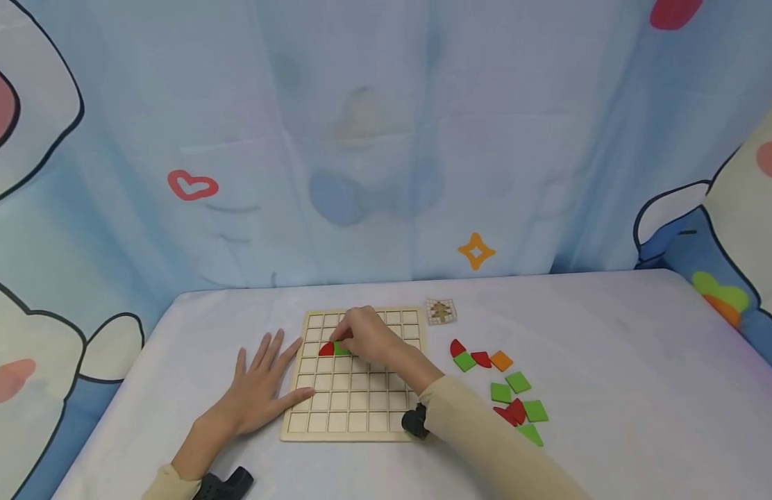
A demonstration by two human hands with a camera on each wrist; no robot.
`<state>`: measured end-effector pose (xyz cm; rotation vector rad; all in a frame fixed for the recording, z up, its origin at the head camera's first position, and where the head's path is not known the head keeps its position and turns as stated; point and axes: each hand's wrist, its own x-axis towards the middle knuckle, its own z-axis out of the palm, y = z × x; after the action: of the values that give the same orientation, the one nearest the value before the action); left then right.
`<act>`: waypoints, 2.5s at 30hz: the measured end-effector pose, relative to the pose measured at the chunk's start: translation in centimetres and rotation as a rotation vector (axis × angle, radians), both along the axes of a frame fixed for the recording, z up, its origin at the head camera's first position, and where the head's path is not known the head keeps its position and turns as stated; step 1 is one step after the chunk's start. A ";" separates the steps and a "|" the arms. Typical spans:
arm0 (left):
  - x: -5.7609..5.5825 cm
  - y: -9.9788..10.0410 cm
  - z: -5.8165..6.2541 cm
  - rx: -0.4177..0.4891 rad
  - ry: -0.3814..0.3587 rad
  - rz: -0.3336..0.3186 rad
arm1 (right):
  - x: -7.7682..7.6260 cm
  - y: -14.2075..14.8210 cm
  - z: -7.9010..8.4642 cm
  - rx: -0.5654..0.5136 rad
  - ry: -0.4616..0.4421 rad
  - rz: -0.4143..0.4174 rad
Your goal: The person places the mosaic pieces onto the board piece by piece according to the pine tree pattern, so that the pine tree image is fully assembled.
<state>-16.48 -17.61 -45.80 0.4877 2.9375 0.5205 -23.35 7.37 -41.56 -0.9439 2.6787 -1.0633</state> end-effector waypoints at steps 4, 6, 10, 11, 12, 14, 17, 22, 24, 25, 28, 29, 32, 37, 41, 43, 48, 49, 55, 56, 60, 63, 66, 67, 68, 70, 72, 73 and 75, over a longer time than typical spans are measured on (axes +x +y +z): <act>0.0 -0.1 -0.1 0.007 -0.004 0.001 | 0.2 -0.3 0.1 0.033 0.005 -0.025; 0.1 -0.1 -0.2 0.020 0.004 0.001 | 0.3 -0.4 0.3 0.050 0.019 -0.020; 0.2 -0.2 -0.4 0.046 0.040 -0.002 | 0.7 -0.8 0.6 0.085 0.043 -0.014; 0.2 -0.2 -0.5 0.053 0.048 -0.004 | 0.7 -0.9 0.7 0.091 0.047 -0.018; 0.2 -0.2 -0.5 0.057 0.056 -0.006 | 0.8 -1.0 0.7 0.097 0.048 -0.022; 0.2 -0.1 -0.5 0.047 0.050 -0.007 | 1.0 -1.2 0.7 0.110 0.043 -0.033; 0.1 -0.1 -0.3 0.029 0.024 -0.007 | 1.1 -1.5 0.6 0.134 0.049 -0.038; -0.1 -0.1 -0.2 0.001 0.005 -0.009 | 1.2 -1.7 0.3 0.173 0.079 -0.034; -0.1 -0.1 -0.3 0.004 0.009 -0.010 | 1.2 -1.8 0.4 0.189 0.092 -0.032; -0.1 -0.1 -0.3 0.006 0.012 -0.011 | 1.2 -1.8 0.4 0.198 0.099 -0.032; -0.1 -0.2 -0.3 0.012 0.019 -0.014 | 1.2 -2.0 0.5 0.229 0.115 -0.026; -0.1 -0.2 -0.3 0.012 0.022 -0.015 | 1.2 -2.0 0.5 0.240 0.120 -0.025; -0.1 -0.1 -0.2 0.008 0.021 -0.016 | 1.1 -2.0 0.4 0.268 0.136 -0.016; -0.1 -0.2 -0.3 0.003 0.010 -0.012 | 1.1 -2.0 0.3 0.267 0.164 0.005; -0.1 -0.1 -0.3 0.008 0.012 -0.010 | 1.1 -1.9 0.3 0.258 0.161 0.006; -0.1 -0.1 -0.3 0.008 0.017 -0.009 | 1.1 -1.9 0.3 0.264 0.163 0.008; -0.1 -0.1 -0.3 0.005 0.019 -0.009 | 1.0 -1.9 0.3 0.288 0.199 0.022; -0.1 -0.1 -0.3 0.006 0.019 -0.010 | 1.0 -1.9 0.3 0.287 0.199 0.022; 0.0 -0.1 -0.2 0.019 0.017 -0.012 | 1.1 -1.2 0.2 0.212 0.151 0.058; 0.0 -0.1 -0.2 0.019 0.016 -0.012 | 1.1 -0.9 0.1 0.191 0.143 0.069; -0.1 -0.1 -0.4 0.015 0.012 -0.007 | 1.3 0.3 0.0 0.122 0.143 0.127; 0.0 -0.1 -0.5 0.015 0.014 0.003 | 1.6 1.4 0.1 0.124 0.121 0.147; 0.1 -0.2 -0.5 0.011 0.020 0.007 | 2.2 2.8 0.4 0.136 0.066 0.139; 0.1 -0.2 -0.5 0.012 0.021 0.007 | 2.5 3.4 0.5 0.137 0.055 0.133; 0.1 -0.2 -0.4 0.012 0.022 0.006 | 2.9 4.0 0.6 0.140 0.043 0.124; 0.0 -0.1 -0.4 0.013 0.020 0.002 | 3.6 5.4 0.8 0.127 0.040 0.130; 0.0 -0.1 -0.3 0.012 0.019 -0.002 | 4.4 6.9 1.1 0.124 0.041 0.130; 0.0 0.0 -0.3 0.009 0.018 -0.004 | 4.8 7.7 1.2 0.123 0.041 0.133; 0.0 0.0 -0.2 0.006 0.019 -0.005 | 5.5 9.4 1.3 0.130 0.035 0.127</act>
<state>-16.43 -17.61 -46.04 0.5033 2.9532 0.5275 -17.80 16.73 -40.26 -1.0998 2.6371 -0.8447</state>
